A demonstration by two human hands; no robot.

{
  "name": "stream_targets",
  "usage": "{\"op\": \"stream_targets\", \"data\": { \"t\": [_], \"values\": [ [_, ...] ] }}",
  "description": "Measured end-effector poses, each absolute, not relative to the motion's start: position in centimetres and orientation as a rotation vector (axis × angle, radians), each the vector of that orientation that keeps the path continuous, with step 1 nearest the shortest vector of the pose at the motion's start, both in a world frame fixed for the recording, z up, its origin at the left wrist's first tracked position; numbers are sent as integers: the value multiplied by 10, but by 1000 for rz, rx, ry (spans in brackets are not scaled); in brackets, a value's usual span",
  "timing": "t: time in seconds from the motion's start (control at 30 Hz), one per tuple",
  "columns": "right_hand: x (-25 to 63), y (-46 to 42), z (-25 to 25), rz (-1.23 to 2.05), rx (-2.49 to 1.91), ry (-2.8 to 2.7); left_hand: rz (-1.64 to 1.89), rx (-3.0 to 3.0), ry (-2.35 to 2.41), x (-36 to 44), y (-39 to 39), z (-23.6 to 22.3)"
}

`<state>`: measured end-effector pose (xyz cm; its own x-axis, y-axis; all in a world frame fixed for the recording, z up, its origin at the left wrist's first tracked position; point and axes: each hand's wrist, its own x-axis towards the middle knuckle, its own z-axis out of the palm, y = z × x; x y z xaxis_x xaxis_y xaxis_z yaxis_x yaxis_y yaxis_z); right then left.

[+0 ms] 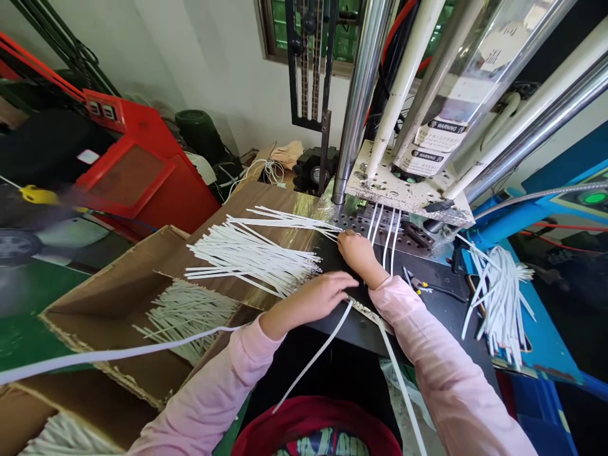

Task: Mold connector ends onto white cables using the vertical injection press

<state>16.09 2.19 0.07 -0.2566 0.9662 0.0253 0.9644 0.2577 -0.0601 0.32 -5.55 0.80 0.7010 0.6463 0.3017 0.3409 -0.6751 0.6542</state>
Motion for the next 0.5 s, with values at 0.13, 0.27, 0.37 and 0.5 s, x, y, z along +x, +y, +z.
{"op": "stream_targets", "data": {
  "t": [0.13,0.27,0.37,0.5],
  "values": [
    [179,-5,10,-187,-1787,-2517,987,2266,1175,2,-13,33],
    [205,-34,16,-426,-1751,-2501,627,2311,1376,25,38,29],
    [225,-52,14,-350,-1769,-2535,426,2330,1289,42,59,16],
    [244,-67,6,-233,-1774,-2559,324,2365,1188,57,63,5]
  ]
}}
